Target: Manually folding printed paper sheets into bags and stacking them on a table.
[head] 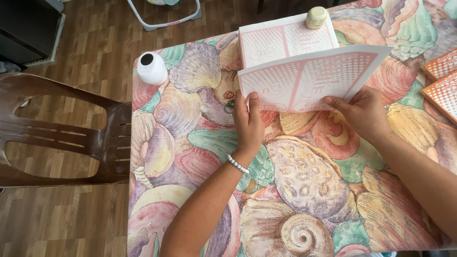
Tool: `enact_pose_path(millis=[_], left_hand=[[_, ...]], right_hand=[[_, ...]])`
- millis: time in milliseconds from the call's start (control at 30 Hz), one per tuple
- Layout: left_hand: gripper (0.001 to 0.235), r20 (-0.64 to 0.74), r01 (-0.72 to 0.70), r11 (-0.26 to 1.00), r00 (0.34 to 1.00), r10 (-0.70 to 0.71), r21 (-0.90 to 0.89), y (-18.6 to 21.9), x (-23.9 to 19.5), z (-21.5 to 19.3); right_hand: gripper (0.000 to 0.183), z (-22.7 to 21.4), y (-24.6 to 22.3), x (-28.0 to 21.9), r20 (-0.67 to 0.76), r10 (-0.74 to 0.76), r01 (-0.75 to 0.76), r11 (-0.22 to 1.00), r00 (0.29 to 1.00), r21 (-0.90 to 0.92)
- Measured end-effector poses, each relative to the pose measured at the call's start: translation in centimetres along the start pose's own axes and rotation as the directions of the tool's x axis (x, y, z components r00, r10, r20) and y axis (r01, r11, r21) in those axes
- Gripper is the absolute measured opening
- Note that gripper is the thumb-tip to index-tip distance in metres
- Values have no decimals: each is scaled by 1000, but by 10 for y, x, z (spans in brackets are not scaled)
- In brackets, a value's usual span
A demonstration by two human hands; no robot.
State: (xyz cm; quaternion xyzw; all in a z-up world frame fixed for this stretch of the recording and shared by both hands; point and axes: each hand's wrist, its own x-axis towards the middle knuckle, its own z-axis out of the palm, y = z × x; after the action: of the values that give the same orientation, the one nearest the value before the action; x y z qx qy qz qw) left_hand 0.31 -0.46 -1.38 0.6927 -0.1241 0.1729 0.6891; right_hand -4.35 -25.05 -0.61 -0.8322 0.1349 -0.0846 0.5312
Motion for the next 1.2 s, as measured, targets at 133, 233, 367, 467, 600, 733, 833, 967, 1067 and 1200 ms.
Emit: enact_pose_path(millis=[133, 233, 367, 467, 600, 733, 833, 967, 1067, 1200], left_hand=[[26, 7, -5, 1000, 1000, 5, 4, 1, -2, 0], [26, 9, -18, 1000, 1000, 19, -9, 3, -1, -1], [31, 31, 25, 999, 999, -24, -26, 5, -2, 0], [33, 32, 42, 999, 999, -41, -31, 7, -2, -2], [24, 46, 86, 994, 995, -83, -62, 9, -1, -3], [19, 64, 112, 991, 992, -108, -69, 21, -6, -7], [24, 89, 192, 977, 979, -184, -90, 50, -21, -14], [25, 344, 434, 884, 868, -358, -173, 68, -62, -31], [33, 426, 583, 810, 751, -504, -70, 72, -71, -47], [33, 369, 223, 961, 890, -270, 166, 56, -43, -66]], right_hand=[[62, -7, -24, -5, -31, -437, 433, 876, 899, 213], [96, -19, -61, -13, -179, -808, 732, 586, 562, -347], [73, -16, -92, -12, -8, -979, 770, 166, 205, -616], [60, 1, -122, -17, 169, -951, 662, 48, 260, -748], [30, 16, -144, -27, 330, -836, 421, -134, 438, -897], [29, 15, -138, -25, 339, -767, 403, -115, 545, -908], [22, 0, -145, -29, 383, -734, 534, -33, 561, -845], [26, -22, -156, -31, 515, -446, 636, 176, 732, -751], [25, -19, -143, -18, 583, -151, 583, 435, 799, -686], [32, 5, -101, -2, 628, 85, 510, 505, 774, -696]])
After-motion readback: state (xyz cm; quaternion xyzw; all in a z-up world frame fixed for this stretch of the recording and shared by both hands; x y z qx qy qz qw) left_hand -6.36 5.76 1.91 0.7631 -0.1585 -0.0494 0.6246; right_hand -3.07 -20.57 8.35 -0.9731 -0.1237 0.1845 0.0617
